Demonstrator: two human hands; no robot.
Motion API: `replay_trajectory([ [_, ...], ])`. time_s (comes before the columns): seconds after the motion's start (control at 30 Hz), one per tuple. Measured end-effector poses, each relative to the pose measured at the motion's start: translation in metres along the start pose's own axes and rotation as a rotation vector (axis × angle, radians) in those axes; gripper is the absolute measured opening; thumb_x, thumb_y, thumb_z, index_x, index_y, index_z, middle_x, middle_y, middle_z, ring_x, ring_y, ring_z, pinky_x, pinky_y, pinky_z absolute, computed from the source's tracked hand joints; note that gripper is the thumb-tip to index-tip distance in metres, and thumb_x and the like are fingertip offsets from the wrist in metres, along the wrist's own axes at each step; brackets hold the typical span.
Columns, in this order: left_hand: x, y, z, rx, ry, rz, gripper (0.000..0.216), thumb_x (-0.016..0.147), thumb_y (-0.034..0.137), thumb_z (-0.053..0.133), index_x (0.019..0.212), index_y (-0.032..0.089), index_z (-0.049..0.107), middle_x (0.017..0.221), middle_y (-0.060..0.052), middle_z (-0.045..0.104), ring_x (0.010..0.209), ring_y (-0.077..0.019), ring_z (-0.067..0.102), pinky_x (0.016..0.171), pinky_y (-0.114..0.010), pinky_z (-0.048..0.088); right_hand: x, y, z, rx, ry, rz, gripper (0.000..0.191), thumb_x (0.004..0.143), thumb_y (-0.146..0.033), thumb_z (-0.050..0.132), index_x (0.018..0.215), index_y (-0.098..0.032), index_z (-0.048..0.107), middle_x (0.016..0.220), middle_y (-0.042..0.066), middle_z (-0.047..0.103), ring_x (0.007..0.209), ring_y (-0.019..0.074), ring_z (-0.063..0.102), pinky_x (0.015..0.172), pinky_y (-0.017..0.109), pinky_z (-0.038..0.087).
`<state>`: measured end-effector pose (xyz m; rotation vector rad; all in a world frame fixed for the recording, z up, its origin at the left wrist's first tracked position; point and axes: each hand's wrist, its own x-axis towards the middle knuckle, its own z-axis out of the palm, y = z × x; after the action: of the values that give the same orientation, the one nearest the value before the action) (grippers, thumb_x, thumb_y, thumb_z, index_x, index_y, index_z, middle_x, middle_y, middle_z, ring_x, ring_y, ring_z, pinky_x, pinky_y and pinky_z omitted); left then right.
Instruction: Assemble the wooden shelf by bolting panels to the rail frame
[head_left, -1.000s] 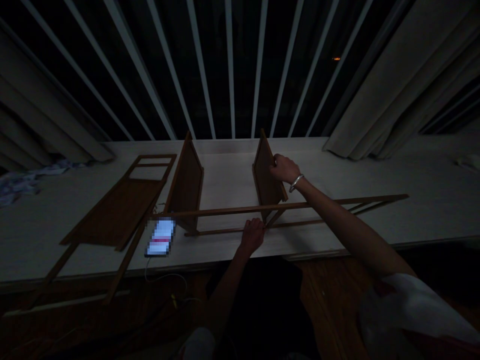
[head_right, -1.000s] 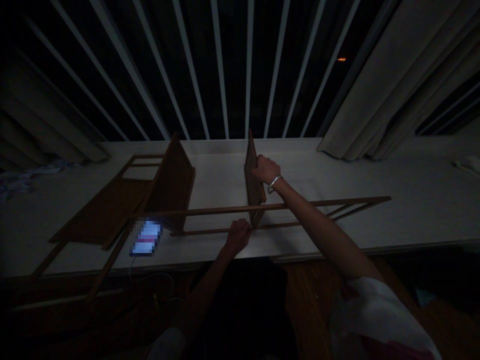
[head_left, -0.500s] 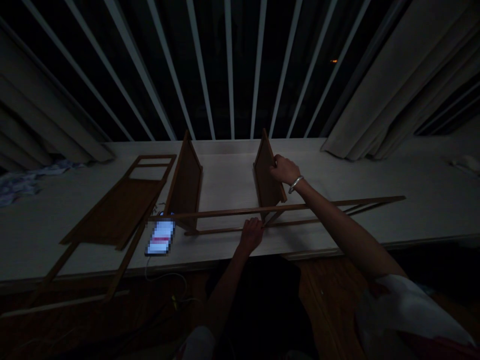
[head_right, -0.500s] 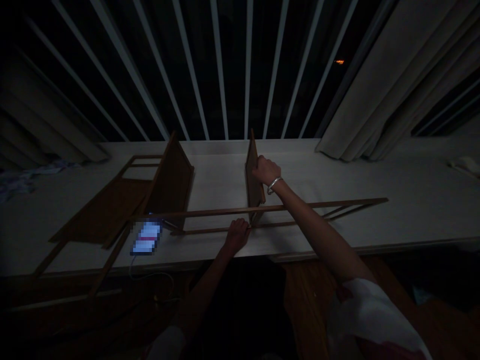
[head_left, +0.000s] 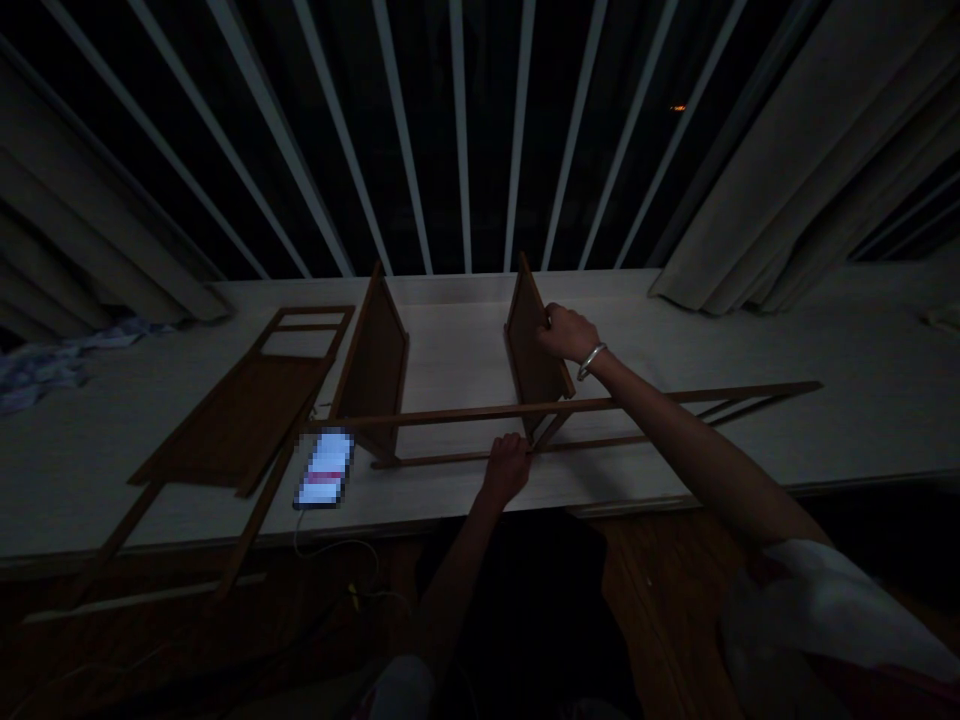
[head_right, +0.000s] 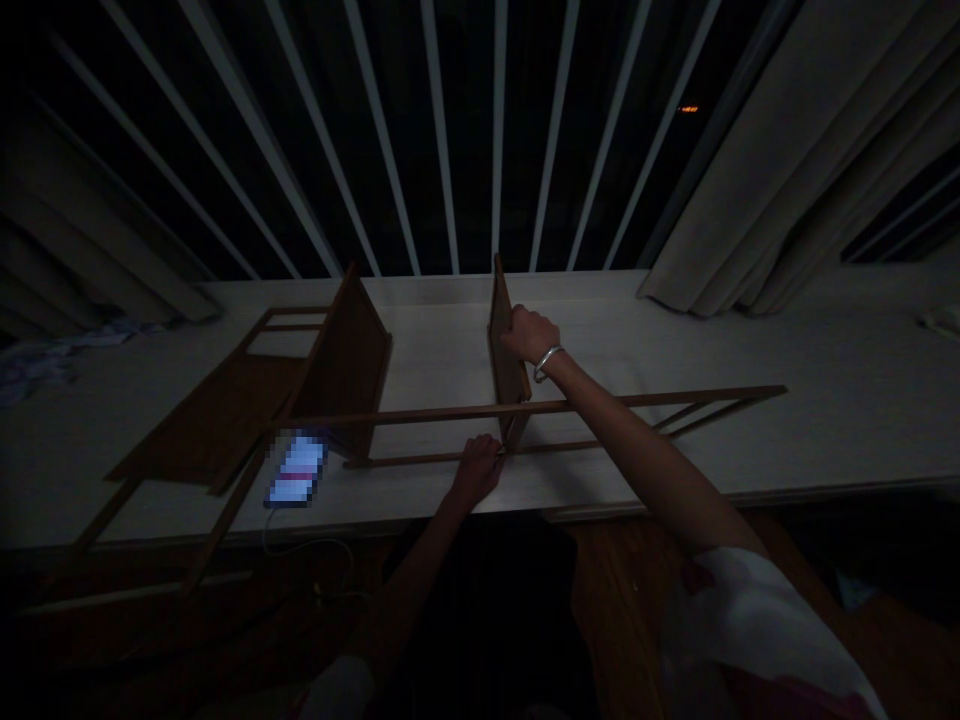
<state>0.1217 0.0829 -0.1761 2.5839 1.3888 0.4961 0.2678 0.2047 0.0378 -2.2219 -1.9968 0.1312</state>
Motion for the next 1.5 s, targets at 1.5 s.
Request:
replay_trajectory([
  [1.5, 0.005, -0.006, -0.010, -0.046, -0.001, -0.097, 0.028, 0.083, 0.044, 0.048, 0.100, 0.023, 0.056, 0.098, -0.004, 0.056, 0.098, -0.0195, 0.045, 0.084, -0.035, 0.032, 0.008, -0.012, 0.002, 0.110, 0.025, -0.123, 0.046, 0.085, -0.036, 0.035, 0.129, -0.022, 0.029, 0.099, 0.014, 0.064, 0.087, 0.0301, 0.059, 0.075, 0.045, 0.044],
])
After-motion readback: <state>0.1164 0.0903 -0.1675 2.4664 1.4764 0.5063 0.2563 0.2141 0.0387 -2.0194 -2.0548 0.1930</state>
